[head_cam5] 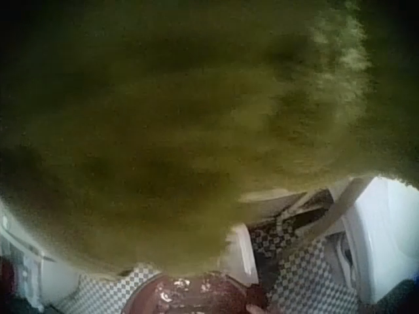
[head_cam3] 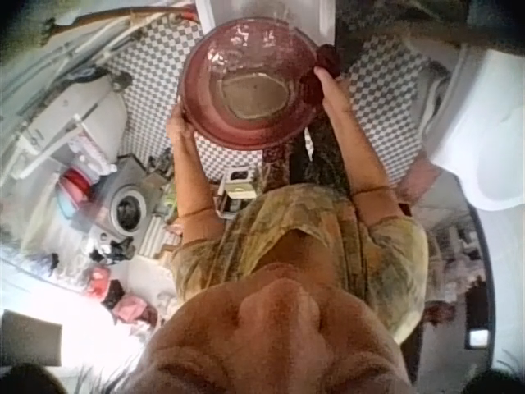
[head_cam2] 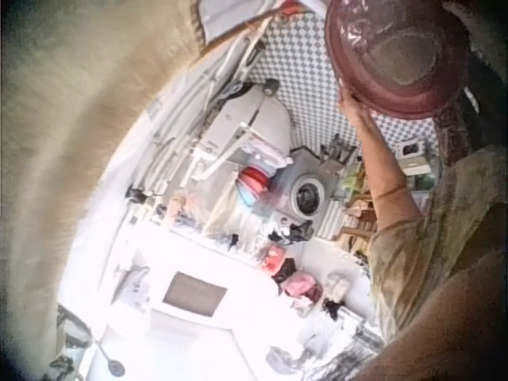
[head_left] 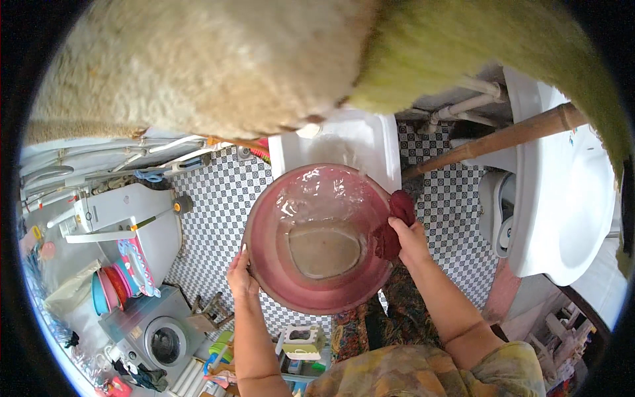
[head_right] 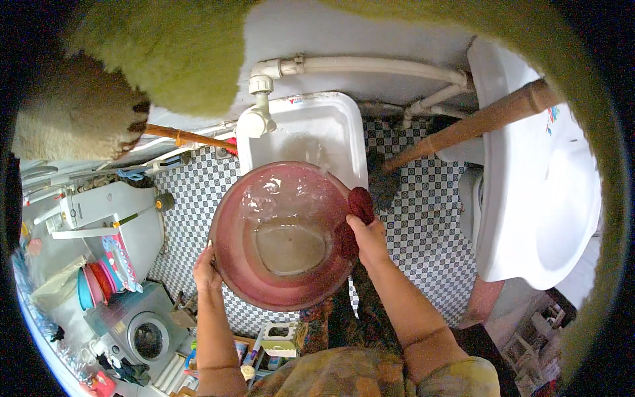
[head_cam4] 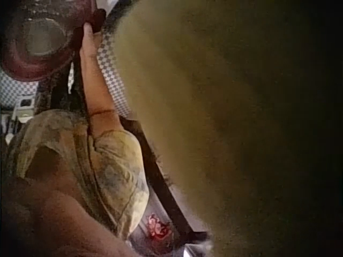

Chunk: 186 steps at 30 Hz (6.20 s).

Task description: The person washes a dark red cloth in a basin of soapy water, scrubs it by hand, and rinses it under a running tap before carrying the basin into another room to adjust a floor fan.

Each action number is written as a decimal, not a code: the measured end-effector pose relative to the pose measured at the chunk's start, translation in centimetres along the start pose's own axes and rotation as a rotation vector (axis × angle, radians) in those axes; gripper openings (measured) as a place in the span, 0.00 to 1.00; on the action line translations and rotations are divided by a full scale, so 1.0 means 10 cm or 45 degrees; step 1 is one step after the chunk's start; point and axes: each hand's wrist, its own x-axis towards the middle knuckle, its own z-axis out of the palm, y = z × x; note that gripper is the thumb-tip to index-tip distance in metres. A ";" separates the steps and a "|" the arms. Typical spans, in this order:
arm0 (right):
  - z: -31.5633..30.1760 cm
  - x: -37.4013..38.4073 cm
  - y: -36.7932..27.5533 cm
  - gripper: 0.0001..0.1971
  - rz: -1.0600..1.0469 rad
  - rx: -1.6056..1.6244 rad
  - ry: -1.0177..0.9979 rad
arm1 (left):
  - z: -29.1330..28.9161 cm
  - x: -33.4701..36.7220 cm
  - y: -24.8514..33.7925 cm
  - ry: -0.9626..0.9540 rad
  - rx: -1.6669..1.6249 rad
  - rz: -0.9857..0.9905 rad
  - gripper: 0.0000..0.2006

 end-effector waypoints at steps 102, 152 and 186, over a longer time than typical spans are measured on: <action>0.82 0.75 -0.13 0.36 -0.077 -0.962 -0.211 | 1.79 -0.36 -0.75 -1.118 0.450 0.411 0.26; 1.98 0.23 -1.52 0.24 -1.976 -2.309 -0.936 | 0.96 0.07 -0.85 0.013 0.708 0.653 0.11; 0.72 0.58 0.05 0.16 -0.769 -1.600 -0.583 | 2.02 0.72 -1.09 -0.354 1.795 0.648 0.28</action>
